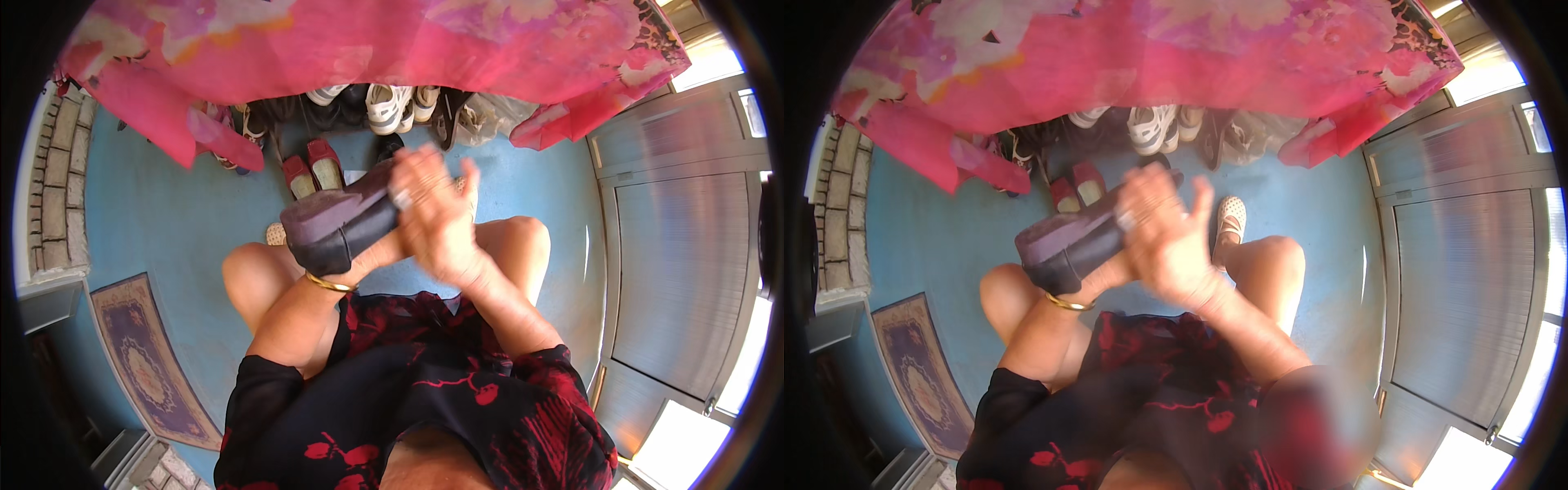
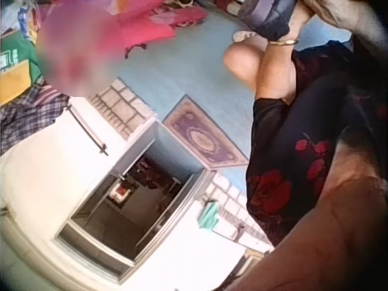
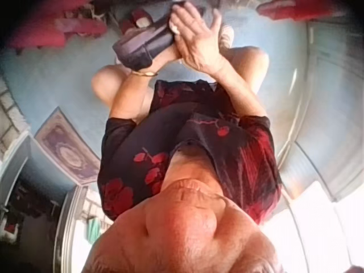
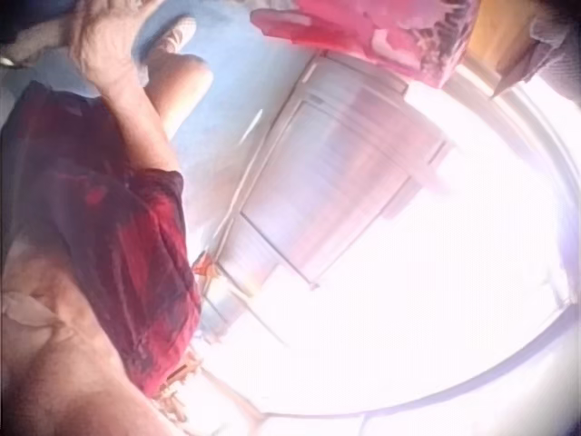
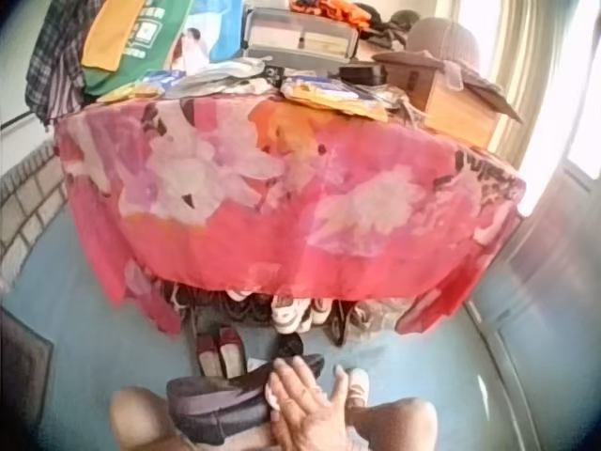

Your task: The person takes wet wipes from a package and uses them to wipe the outer surfaces, edges, and soles of a black shoe and a beige shoe.

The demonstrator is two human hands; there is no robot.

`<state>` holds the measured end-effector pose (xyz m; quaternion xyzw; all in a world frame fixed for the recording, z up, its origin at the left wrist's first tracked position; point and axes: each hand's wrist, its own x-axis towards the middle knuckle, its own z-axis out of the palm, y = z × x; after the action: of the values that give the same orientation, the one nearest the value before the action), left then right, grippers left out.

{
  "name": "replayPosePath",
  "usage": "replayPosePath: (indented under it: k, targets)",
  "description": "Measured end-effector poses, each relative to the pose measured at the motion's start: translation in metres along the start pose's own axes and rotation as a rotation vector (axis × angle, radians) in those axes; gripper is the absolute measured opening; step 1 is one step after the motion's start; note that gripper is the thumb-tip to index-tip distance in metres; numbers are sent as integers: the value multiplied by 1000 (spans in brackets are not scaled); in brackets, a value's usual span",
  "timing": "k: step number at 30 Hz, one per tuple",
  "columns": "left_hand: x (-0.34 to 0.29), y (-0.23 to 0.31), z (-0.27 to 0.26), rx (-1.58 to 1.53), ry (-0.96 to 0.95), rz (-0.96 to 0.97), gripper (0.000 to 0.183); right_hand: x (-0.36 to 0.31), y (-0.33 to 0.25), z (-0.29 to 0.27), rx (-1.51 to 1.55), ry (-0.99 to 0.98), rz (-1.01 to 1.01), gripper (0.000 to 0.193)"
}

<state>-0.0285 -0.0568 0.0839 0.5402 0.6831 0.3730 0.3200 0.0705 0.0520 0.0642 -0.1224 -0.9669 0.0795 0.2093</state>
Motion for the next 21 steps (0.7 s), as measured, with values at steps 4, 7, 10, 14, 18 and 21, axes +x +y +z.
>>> replayPosePath:
  k: [4, 7, 10, 14, 18, 21]
  targets:
    - [0, -28, 14, -495, 89, -52, 54, 4, -16, -8, 120, -51, -159, 53]
    - [27, 3, -6, 179, -19, -74, 46, 15, 11, -7, 36, 18, -57, 47]
    - [1, -59, 21, -275, 293, 31, 46, 12, -30, -26, 154, -201, -237, 42]
    - [33, 4, -32, 626, -74, -343, 62, 45, 18, -5, 35, 82, 0, 46]
    - [13, -61, 0, 367, 352, -90, 59, 36, -17, -12, 337, -113, -199, 41]
    - [18, -47, -8, 397, 352, -77, 58, 48, 6, -2, 282, 71, -40, 37]
